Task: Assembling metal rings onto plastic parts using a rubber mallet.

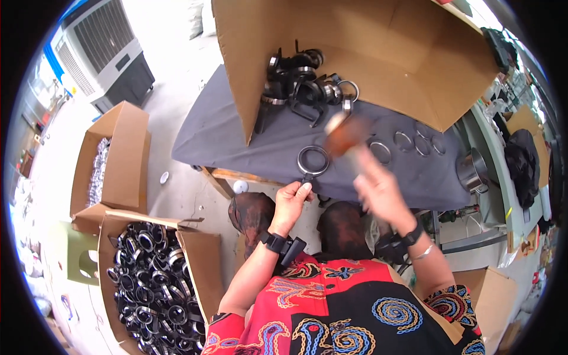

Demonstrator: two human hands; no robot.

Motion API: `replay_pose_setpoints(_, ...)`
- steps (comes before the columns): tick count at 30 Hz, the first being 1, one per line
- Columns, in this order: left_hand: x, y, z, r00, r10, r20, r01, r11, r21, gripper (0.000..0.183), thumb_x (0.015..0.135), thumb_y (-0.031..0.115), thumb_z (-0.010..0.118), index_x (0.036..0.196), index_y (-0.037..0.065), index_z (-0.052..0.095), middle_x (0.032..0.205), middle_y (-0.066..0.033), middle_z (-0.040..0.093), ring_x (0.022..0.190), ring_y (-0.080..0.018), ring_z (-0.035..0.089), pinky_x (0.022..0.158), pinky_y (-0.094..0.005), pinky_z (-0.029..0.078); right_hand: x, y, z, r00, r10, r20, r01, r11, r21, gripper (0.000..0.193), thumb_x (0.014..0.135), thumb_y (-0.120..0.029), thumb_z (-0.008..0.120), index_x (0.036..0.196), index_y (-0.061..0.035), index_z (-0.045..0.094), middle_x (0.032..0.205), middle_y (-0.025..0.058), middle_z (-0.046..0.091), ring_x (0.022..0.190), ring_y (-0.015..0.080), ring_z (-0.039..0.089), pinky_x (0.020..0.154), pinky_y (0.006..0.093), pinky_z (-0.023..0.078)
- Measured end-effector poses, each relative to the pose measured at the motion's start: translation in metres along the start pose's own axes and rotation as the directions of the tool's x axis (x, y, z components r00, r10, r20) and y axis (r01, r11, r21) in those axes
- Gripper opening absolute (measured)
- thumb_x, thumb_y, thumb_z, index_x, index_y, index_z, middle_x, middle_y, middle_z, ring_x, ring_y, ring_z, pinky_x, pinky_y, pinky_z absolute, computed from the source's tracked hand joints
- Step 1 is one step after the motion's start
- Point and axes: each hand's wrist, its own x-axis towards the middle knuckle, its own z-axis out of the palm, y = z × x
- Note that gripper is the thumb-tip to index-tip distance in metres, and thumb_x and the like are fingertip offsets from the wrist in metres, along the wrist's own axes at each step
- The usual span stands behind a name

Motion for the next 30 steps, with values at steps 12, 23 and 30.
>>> replay_pose_setpoints(12, -0.106, 0.087, -0.164, 0.761, 0.156, -0.63, -0.434, 0.844, -0.315, 0.028, 0.094, 0.033, 0.057, 0.09, 0.005, 0.056, 0.08, -0.0041, 0.057, 0.079, -0.0168, 0.055, 0.082, -0.0309, 0.044, -0.004, 0.029, -0.061, 0.914, 0.073, -0.399, 0.096, 0.917, 0.388, 0.047, 0.092, -0.015, 0.056, 0.136, -0.008, 0.041, 0.069, 0.0006, 0.052, 0.048, 0.0087, 0.051, 0.043, 0.0231, 0.046)
replay_pose_setpoints(23, -0.064, 0.103, -0.092, 0.849, 0.111, -0.516, 0.021, 0.97, 0.243, 0.033, 0.095, 0.01, 0.046, 0.125, -0.003, 0.048, 0.116, -0.015, 0.058, 0.097, -0.0218, 0.063, 0.083, -0.0353, 0.053, 0.002, 0.105, -0.089, 0.829, 0.197, -0.523, 0.071, 0.892, 0.447, 0.041, 0.09, -0.017, 0.061, 0.127, -0.0059, 0.046, 0.067, 0.0007, 0.053, 0.047, 0.0095, 0.052, 0.04, 0.0229, 0.045)
replay_pose_setpoints(30, 0.101, 0.089, 0.07, 0.939, 0.226, 0.259, -0.343, 0.629, 0.697, 0.028, 0.088, 0.014, 0.058, 0.114, 0.005, 0.064, 0.089, -0.0121, 0.069, 0.078, -0.0216, 0.066, 0.072, -0.03, 0.051, 0.008, 0.094, -0.085, 0.869, 0.113, -0.482, 0.089, 0.922, 0.376, 0.056, 0.09, -0.013, 0.058, 0.141, -0.0064, 0.036, 0.07, 0.0, 0.052, 0.051, 0.0084, 0.052, 0.043, 0.0229, 0.045)
